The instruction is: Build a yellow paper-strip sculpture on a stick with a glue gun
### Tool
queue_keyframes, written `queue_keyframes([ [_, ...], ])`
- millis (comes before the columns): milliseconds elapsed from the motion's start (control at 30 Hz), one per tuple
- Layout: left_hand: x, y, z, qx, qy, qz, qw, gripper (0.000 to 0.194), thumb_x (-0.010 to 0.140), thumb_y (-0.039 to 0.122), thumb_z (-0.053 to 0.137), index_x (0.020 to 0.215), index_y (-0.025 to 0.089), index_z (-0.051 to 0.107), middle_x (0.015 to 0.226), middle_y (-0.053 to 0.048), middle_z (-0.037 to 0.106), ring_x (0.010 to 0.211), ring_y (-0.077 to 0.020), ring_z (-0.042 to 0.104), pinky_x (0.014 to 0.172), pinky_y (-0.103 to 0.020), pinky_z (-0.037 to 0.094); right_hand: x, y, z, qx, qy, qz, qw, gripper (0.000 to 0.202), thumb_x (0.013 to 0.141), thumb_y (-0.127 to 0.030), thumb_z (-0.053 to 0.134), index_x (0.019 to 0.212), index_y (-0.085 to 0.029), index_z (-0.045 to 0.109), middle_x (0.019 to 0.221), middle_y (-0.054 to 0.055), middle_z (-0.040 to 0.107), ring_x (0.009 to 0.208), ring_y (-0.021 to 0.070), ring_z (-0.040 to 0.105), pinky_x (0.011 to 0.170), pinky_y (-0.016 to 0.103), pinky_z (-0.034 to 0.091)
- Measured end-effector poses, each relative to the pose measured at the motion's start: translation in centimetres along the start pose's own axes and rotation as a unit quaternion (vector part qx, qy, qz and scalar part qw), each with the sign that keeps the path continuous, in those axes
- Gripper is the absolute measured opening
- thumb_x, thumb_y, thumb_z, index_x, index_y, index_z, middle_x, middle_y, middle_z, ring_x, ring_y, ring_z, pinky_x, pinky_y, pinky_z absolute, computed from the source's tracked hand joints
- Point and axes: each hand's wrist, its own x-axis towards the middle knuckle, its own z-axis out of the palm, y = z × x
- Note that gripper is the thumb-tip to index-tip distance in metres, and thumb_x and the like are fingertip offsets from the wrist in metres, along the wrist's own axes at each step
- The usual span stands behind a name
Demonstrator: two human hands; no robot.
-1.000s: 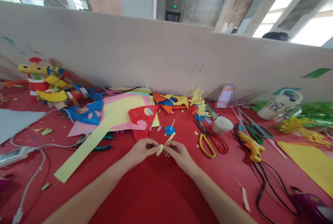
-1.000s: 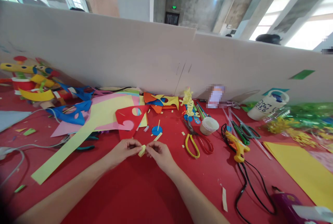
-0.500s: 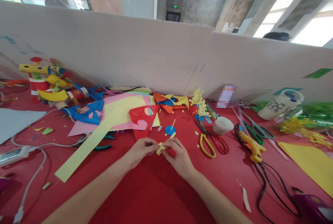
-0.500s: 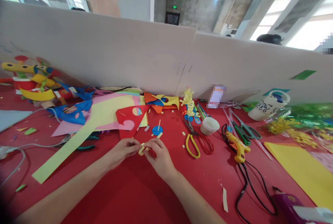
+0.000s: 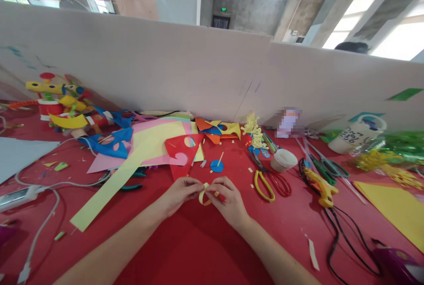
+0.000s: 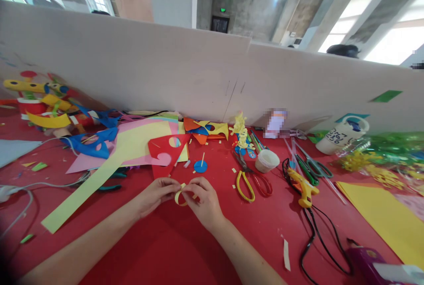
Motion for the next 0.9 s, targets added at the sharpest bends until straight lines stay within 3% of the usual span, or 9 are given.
queue_keyframes([
  [267, -0.2, -0.2, 0.5, -0.021, 0.023, 0.005, 1.000, 0.023, 0.054, 0.034, 0.077, 0.064, 0.014, 0.070, 0.063, -0.001, 0.059, 0.060, -0.0095, 0.048, 0.062, -0.023, 0.041, 0.5, -0.8, -0.1, 0.058, -0.002, 0.066, 0.996, 0.007, 0.076, -0.015, 0.054, 0.077, -0.020, 0.058, 0.078, 0.003, 0.055, 0.072, 0.0150, 0.054, 0.066, 0.028, 0.046],
  [567, 0.2, -0.8, 0.5, 0.068, -0.014, 0.114, 0.991, 0.024, 0.064, 0.038, 0.069, 0.064, 0.013, 0.068, 0.054, 0.003, 0.050, 0.052, -0.0080, 0.037, 0.052, -0.022, 0.032, 0.3, -0.1, 0.7, 0.129, 0.015, 0.148, 0.980, 0.006, 0.076, -0.021, 0.053, 0.071, -0.020, 0.052, 0.075, 0.002, 0.051, 0.068, 0.0132, 0.051, 0.060, 0.024, 0.045],
  [900, -0.1, -0.3, 0.8, 0.128, 0.006, 0.160, 0.979, 0.023, 0.065, 0.039, 0.066, 0.066, 0.016, 0.068, 0.066, -0.002, 0.059, 0.062, -0.0132, 0.050, 0.059, -0.025, 0.040, 0.0, 0.3, 1.2, 0.221, 0.009, 0.229, 0.948, 0.014, 0.075, -0.033, 0.055, 0.074, -0.020, 0.049, 0.070, 0.000, 0.050, 0.060, 0.0118, 0.048, 0.051, 0.022, 0.042],
])
